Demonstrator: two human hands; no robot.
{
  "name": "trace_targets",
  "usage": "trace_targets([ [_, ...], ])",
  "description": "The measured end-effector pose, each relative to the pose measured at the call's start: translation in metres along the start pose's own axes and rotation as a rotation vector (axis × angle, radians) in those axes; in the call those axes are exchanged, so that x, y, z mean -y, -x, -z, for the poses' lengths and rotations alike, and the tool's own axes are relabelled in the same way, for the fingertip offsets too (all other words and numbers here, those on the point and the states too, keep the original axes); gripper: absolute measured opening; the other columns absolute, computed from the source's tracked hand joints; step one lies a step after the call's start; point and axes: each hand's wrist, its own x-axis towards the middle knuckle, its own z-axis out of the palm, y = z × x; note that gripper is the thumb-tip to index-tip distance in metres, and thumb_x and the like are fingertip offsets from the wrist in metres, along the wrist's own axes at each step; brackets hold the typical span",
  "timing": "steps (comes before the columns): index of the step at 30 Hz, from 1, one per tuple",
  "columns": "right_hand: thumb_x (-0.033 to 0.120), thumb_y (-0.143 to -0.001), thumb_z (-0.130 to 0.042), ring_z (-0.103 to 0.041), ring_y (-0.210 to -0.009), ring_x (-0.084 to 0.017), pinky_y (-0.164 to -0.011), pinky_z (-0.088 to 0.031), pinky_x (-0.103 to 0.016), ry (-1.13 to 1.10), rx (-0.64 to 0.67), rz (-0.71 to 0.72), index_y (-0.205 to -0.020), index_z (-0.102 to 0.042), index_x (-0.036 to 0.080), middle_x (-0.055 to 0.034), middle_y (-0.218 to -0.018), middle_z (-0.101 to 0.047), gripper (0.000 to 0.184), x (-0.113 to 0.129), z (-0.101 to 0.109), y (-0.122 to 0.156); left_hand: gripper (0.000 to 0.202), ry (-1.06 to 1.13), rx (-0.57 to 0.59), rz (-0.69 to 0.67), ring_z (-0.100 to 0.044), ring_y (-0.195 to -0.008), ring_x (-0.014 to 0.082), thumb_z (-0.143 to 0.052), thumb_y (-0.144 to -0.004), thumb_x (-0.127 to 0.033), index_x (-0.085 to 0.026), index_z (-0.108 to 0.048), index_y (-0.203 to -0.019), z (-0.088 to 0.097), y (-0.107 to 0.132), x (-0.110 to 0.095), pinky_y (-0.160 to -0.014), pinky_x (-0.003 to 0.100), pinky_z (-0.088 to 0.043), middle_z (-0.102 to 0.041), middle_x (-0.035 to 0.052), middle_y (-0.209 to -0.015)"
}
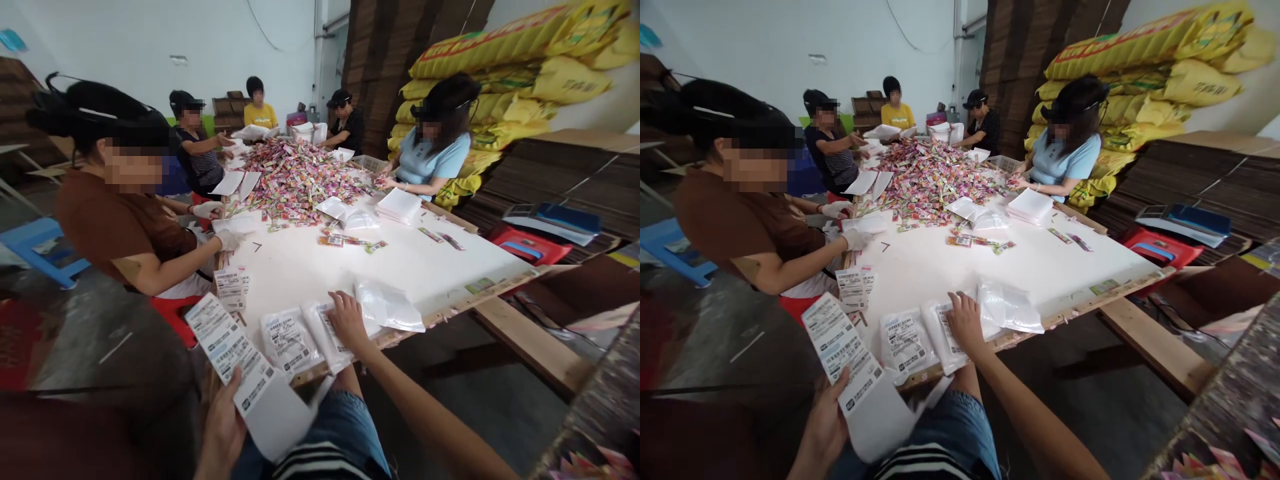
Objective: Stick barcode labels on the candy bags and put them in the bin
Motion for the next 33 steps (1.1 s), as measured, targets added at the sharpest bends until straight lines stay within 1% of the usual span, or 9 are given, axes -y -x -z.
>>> trace_targets([
  [4,0.036,-0.091,-0.041,-0.035,-0.131,-0.025,-0.11,-0.024,-0.048,0.107,0.101,0.226,-0.135,-0.043,0.018,-0.0119,-0.138,-0.046,0.047,-0.001,-0.023,0.029,0.046,-0.041,0.03,0.116,-0.064,-0.101,0.0301,-0.061,-0.079,-0.025,-0.009,-0.053,-0.122,-0.013,0.014,0.004,-0.086,0.045,-0.054,-0.072,0.0166,-0.1],
  [7,0.044,-0.089,-0.043,-0.027,-0.137,-0.028,-0.111,-0.021,-0.05,0.112,0.145,0.176,-0.139,-0.038,0.017,-0.0128,-0.145,-0.037,0.057,0.004,-0.021,0.032,0.042,-0.087,-0.033,0.073,-0.063,-0.104,0.0281,-0.059,-0.08,-0.021,-0.01,-0.053,-0.121,-0.024,0.018,0.01,-0.09,0.043,-0.052,-0.071,0.0157,-0.103],
  [11,0.047,-0.087,-0.048,-0.021,-0.138,-0.031,-0.111,-0.013,-0.057,-0.024,0.135,0.044,-0.141,-0.034,0.017,-0.0142,-0.148,-0.031,0.063,0.035,0.002,0.038,0.042,-0.193,0.099,0.011,-0.06,-0.109,0.0278,-0.066,-0.076,-0.029,-0.012,-0.059,-0.113,-0.026,0.016,0.022,-0.097,0.04,-0.047,-0.07,0.013,-0.106],
  [14,0.043,-0.084,-0.055,-0.038,-0.13,-0.025,-0.108,-0.029,-0.045,-0.317,0.19,0.075,-0.143,-0.028,0.021,-0.011,-0.139,-0.044,0.069,0.076,0.031,0.057,0.045,-0.351,0.217,-0.109,-0.055,-0.115,0.0309,-0.077,-0.063,-0.031,-0.013,-0.067,-0.103,-0.021,0.016,0.027,-0.104,0.041,-0.039,-0.072,0.0108,-0.102],
  [18,0.022,-0.085,-0.054,-0.059,-0.098,-0.015,-0.087,-0.045,-0.026,-0.569,0.308,0.179,-0.111,-0.057,0.024,-0.0023,-0.102,-0.066,0.027,0.112,0.06,0.073,0.042,-0.293,0.284,-0.045,-0.055,-0.114,0.0347,-0.081,-0.054,-0.022,-0.017,-0.071,-0.095,-0.018,0.023,0.02,-0.103,0.046,-0.038,-0.074,0.0074,-0.093],
  [21,0.015,-0.083,-0.054,-0.059,-0.091,-0.015,-0.082,-0.045,-0.024,-0.487,0.313,0.174,-0.099,-0.059,0.023,-0.0016,-0.094,-0.066,0.019,0.113,0.064,0.075,0.031,-0.094,0.346,0.092,-0.06,-0.107,0.0339,-0.068,-0.07,-0.034,-0.018,-0.071,-0.097,-0.028,0.027,0.01,-0.092,0.047,-0.048,-0.072,0.0101,-0.1],
  [24,0.017,-0.084,-0.055,-0.057,-0.089,-0.015,-0.083,-0.044,-0.025,-0.422,0.368,0.328,-0.093,-0.06,0.022,-0.0017,-0.09,-0.064,0.011,0.108,0.065,0.073,0.037,0.017,0.283,0.213,-0.064,-0.101,0.0313,-0.055,-0.08,-0.025,-0.009,-0.063,-0.114,-0.042,0.021,0.008,-0.087,0.047,-0.052,-0.072,0.016,-0.098],
  [29,0.024,-0.087,-0.052,-0.054,-0.087,-0.015,-0.078,-0.044,-0.028,-0.723,0.173,0.287,-0.078,-0.058,0.02,-0.0036,-0.087,-0.058,0.012,0.089,0.11,0.059,0.046,0.108,-0.103,0.064,-0.066,-0.097,0.0236,-0.046,-0.083,-0.009,-0.016,-0.052,-0.128,-0.043,-0.002,0.015,-0.085,0.037,-0.054,-0.073,0.0099,-0.096],
  [33,0.031,-0.088,-0.053,-0.048,-0.067,-0.011,-0.063,-0.041,-0.022,-1.1,-0.382,0.009,-0.081,-0.052,0.021,0.0018,-0.072,-0.048,0.012,0.048,0.172,0.024,0.05,0.134,-0.229,-0.107,-0.059,-0.111,0.0214,-0.046,-0.082,-0.006,-0.03,-0.054,-0.125,-0.026,-0.011,0.006,-0.087,0.035,-0.053,-0.069,0.0017,-0.112],
])
